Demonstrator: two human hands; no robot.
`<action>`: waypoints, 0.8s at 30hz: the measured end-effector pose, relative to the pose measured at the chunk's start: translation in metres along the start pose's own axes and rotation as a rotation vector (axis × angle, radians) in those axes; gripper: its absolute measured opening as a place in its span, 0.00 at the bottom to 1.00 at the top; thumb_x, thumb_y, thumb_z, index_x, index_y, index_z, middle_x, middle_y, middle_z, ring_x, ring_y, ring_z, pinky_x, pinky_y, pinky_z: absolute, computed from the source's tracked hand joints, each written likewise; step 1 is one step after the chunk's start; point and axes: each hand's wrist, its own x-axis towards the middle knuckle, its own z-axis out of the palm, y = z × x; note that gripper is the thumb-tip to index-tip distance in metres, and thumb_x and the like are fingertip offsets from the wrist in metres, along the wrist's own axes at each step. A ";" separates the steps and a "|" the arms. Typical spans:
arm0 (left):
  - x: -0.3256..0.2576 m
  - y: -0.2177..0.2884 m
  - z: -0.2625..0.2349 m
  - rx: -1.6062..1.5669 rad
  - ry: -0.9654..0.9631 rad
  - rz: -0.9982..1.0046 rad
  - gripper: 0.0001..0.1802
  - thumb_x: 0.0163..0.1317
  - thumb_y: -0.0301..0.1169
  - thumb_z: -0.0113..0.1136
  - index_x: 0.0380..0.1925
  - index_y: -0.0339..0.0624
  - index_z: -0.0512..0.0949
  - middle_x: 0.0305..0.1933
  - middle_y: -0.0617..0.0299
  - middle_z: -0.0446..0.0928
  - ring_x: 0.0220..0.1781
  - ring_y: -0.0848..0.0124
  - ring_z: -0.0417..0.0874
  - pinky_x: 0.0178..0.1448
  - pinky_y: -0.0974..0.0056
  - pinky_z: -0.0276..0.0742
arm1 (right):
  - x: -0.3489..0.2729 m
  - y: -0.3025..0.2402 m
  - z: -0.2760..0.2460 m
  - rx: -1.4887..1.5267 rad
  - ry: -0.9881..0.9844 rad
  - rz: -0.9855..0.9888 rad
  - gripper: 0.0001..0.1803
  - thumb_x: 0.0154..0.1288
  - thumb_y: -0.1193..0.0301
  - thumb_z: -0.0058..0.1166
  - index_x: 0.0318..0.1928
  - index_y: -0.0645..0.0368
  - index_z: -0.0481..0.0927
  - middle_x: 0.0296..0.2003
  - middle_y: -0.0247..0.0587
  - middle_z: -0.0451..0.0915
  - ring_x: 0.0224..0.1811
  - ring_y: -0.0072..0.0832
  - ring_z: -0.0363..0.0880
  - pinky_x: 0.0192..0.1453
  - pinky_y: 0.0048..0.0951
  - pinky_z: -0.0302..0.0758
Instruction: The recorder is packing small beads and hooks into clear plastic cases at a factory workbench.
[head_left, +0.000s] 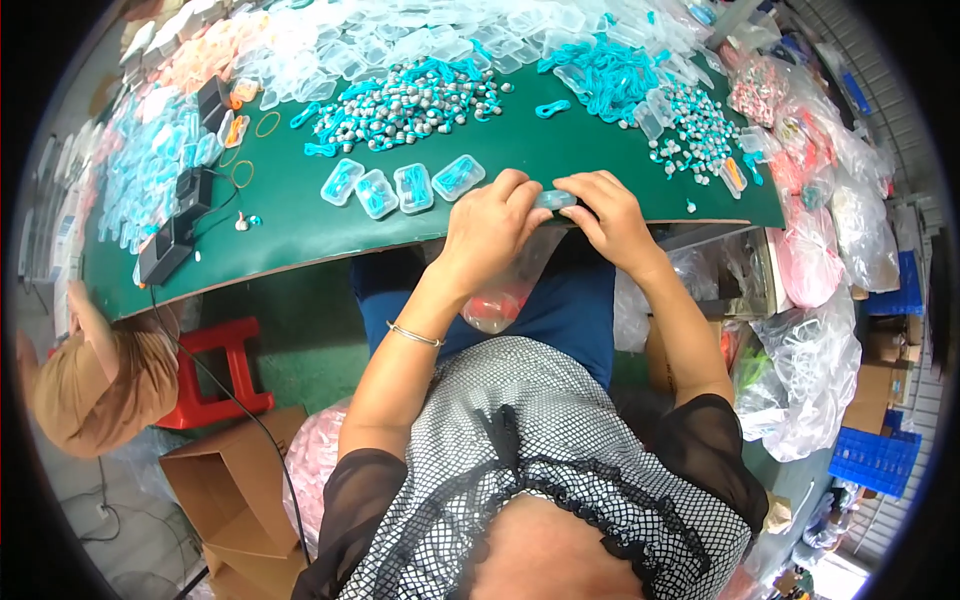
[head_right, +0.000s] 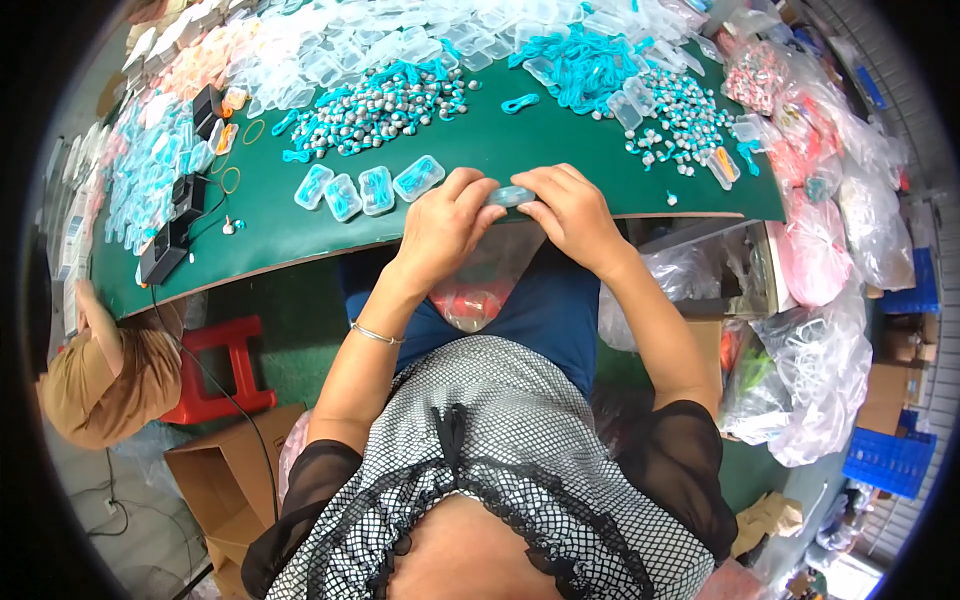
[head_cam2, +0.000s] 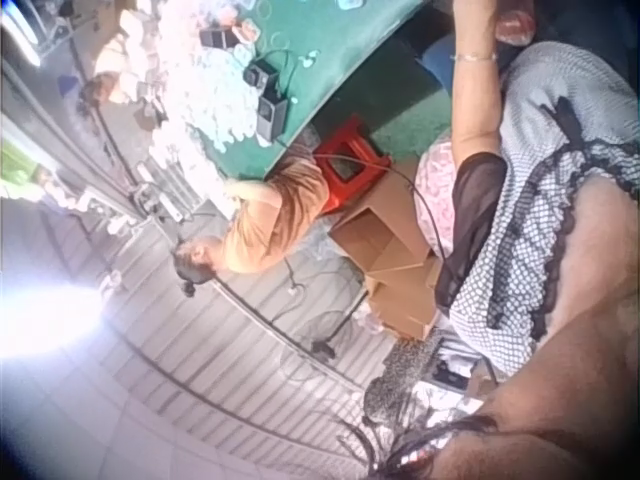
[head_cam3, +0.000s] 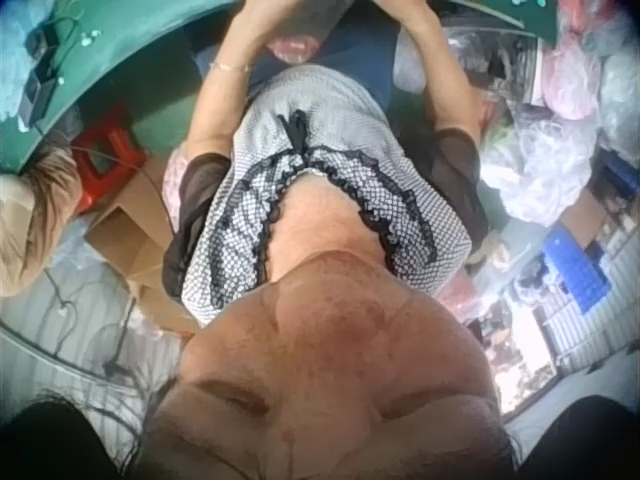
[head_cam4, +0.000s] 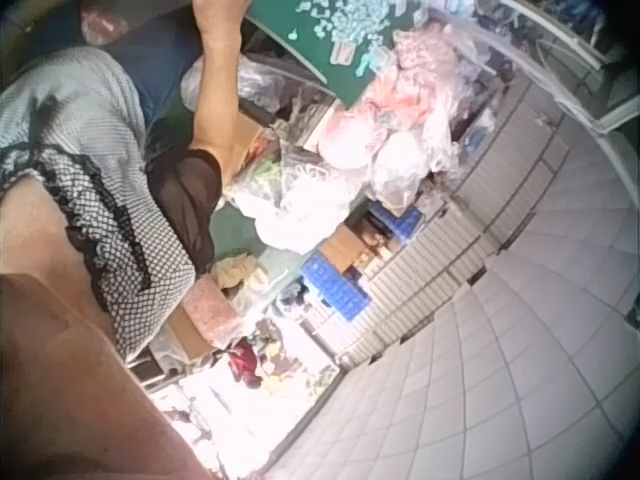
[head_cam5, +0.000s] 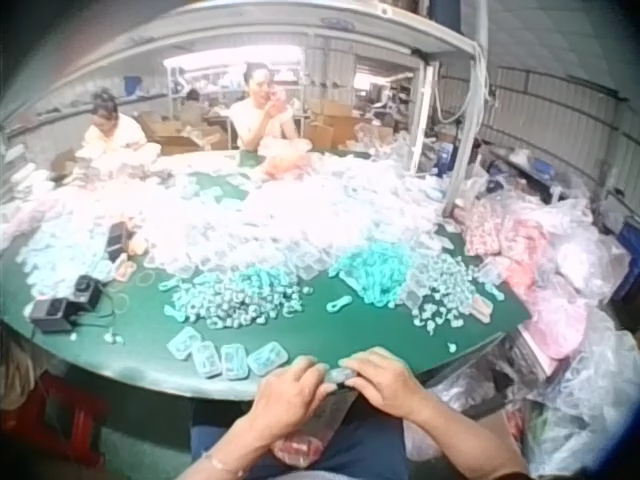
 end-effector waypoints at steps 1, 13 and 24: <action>-0.001 0.001 -0.002 -0.057 -0.015 0.011 0.12 0.60 0.32 0.65 0.42 0.39 0.79 0.41 0.56 0.78 0.34 0.55 0.83 0.35 0.55 0.79 | 0.000 0.000 0.000 0.020 0.005 -0.012 0.16 0.55 0.78 0.62 0.46 0.61 0.80 0.40 0.43 0.82 0.42 0.41 0.79 0.44 0.37 0.76; -0.013 -0.013 -0.044 0.090 0.167 -0.033 0.15 0.58 0.36 0.66 0.43 0.44 0.79 0.41 0.58 0.77 0.41 0.57 0.79 0.44 0.51 0.73 | 0.042 -0.019 0.028 0.158 0.083 -0.073 0.12 0.53 0.75 0.66 0.40 0.60 0.83 0.36 0.43 0.83 0.39 0.39 0.82 0.45 0.37 0.78; -0.046 -0.070 -0.096 0.402 0.014 -0.329 0.30 0.47 0.46 0.71 0.51 0.51 0.79 0.63 0.51 0.70 0.58 0.46 0.71 0.58 0.45 0.69 | 0.095 -0.023 0.077 0.027 -0.246 -0.324 0.35 0.50 0.69 0.70 0.61 0.53 0.72 0.52 0.47 0.77 0.54 0.45 0.77 0.57 0.41 0.75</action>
